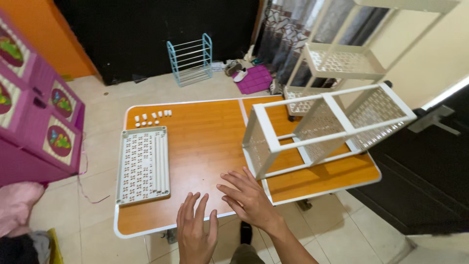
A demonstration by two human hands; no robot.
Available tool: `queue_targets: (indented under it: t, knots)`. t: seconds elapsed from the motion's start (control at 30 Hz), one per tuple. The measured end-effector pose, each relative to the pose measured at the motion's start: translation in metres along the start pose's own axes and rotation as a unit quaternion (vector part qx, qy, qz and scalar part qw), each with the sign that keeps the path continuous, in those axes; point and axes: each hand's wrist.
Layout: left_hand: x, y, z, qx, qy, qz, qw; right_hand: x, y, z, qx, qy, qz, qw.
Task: The person assembles a white plastic shelving unit on a wooden table. They connect white plastic poles to perforated shelves and secure them with small white plastic caps. The person repeatedly inserts poles into shelf holes and snaps caps onto the ends to lock the structure.
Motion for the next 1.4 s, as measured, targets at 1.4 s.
queue_targets:
  t: [1.4]
  knots:
    - [0.058, 0.199, -0.112, -0.011, 0.038, 0.071, 0.997, -0.021, -0.125, -0.192, -0.056, -0.035, 0.047, 0.997]
Point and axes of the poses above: each hand's wrist, its own x-axis towards the middle knuckle, its own y-axis out of the palm, z = x × y, and after that the axes turned 5 degrees about -z, right-handed
